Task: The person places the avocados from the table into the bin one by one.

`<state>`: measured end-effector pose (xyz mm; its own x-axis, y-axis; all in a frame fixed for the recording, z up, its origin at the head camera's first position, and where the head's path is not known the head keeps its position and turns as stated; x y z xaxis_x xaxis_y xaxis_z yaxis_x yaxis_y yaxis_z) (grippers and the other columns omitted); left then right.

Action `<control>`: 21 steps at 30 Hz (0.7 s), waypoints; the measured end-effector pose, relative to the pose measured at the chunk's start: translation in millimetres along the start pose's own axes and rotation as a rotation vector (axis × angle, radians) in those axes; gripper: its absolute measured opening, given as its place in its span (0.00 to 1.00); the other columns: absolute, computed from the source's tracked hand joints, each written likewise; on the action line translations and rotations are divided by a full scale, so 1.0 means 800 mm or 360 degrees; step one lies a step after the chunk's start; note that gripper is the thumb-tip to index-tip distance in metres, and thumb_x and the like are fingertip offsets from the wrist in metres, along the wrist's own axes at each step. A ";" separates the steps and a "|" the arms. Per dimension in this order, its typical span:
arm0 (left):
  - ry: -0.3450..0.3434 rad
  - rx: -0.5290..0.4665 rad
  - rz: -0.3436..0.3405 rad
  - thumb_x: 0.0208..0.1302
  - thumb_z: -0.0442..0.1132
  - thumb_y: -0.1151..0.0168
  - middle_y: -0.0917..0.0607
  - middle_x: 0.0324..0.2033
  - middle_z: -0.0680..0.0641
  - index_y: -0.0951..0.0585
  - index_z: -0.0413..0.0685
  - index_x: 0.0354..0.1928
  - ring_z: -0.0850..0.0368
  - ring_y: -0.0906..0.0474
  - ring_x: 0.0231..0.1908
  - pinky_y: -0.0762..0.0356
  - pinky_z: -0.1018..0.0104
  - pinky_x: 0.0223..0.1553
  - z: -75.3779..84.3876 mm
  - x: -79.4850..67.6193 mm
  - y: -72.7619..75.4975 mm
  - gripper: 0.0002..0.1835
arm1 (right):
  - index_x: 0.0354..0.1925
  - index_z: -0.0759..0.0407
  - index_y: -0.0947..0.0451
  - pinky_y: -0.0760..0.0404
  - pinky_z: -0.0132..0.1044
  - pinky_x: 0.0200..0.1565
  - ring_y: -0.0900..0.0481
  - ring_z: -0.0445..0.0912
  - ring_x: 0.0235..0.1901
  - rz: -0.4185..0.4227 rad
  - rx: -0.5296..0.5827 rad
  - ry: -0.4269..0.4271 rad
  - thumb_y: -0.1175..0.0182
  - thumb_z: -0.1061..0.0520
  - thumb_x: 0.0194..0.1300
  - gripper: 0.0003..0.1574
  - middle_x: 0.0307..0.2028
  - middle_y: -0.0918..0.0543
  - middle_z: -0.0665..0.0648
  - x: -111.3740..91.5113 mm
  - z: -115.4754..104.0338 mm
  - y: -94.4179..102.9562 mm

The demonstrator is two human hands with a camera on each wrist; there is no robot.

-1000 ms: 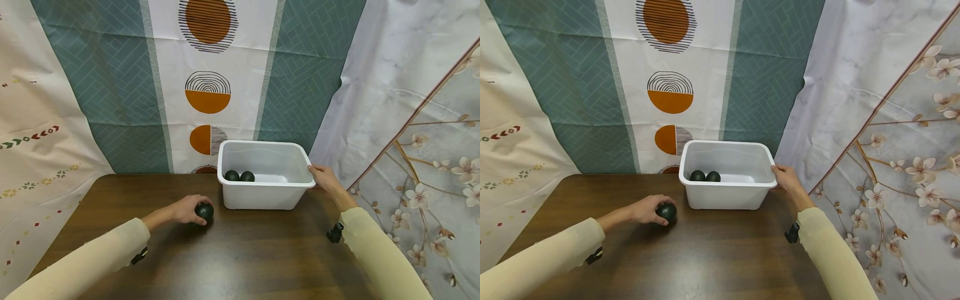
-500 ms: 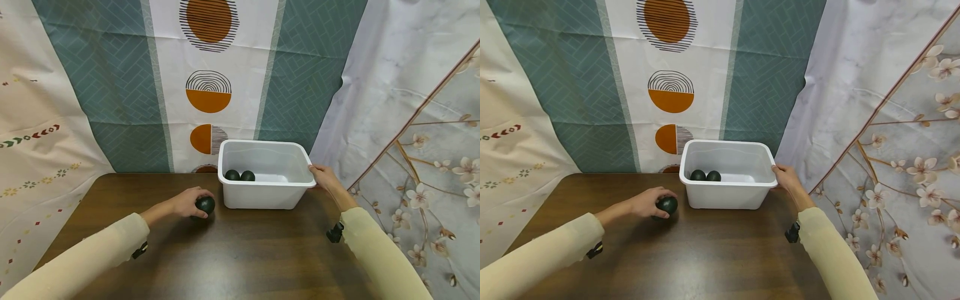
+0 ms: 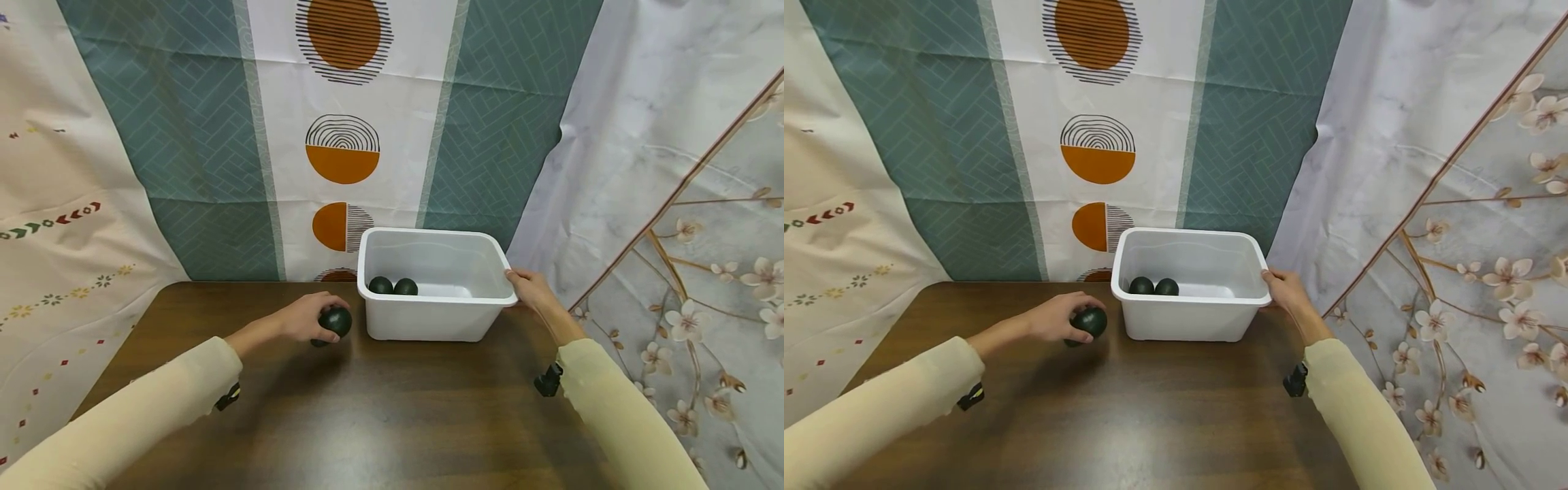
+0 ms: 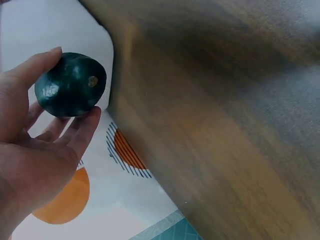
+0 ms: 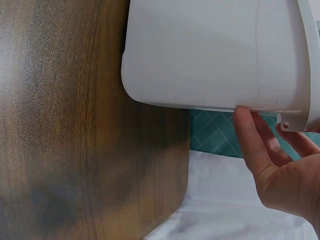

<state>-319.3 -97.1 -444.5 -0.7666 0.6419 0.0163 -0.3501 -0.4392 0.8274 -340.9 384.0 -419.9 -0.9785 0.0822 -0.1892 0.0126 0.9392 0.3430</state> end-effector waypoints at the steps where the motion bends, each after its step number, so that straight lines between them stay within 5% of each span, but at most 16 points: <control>1: 0.0003 0.0000 0.0008 0.57 0.46 0.19 0.18 0.52 0.44 0.19 0.47 0.65 0.45 0.21 0.52 0.17 0.47 0.53 0.001 0.001 0.002 0.34 | 0.80 0.68 0.40 0.10 0.43 0.38 0.14 0.41 0.33 -0.0001 -0.0001 -0.0001 0.52 0.45 0.85 0.39 0.67 0.29 0.77 0.000 0.000 0.000; 21: 0.0100 -0.0002 0.0072 0.61 0.42 0.21 0.22 0.64 0.36 0.24 0.42 0.70 0.38 0.24 0.59 0.22 0.40 0.61 -0.001 0.038 0.030 0.36 | 0.79 0.69 0.39 0.10 0.43 0.37 0.14 0.41 0.32 0.0001 0.0025 0.0012 0.51 0.46 0.85 0.38 0.66 0.29 0.77 0.005 0.005 0.000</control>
<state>-350.9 -88.6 -424.4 -0.8140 0.5806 0.0182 -0.3152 -0.4678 0.8257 -343.8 386.0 -423.9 -0.9800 0.0802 -0.1820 0.0162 0.9442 0.3289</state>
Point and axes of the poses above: each hand's wrist, its own x-axis towards the middle knuckle, its own y-axis out of the back of the hand, z = x × y, the point moved 4 cm from there along x, towards the middle knuckle
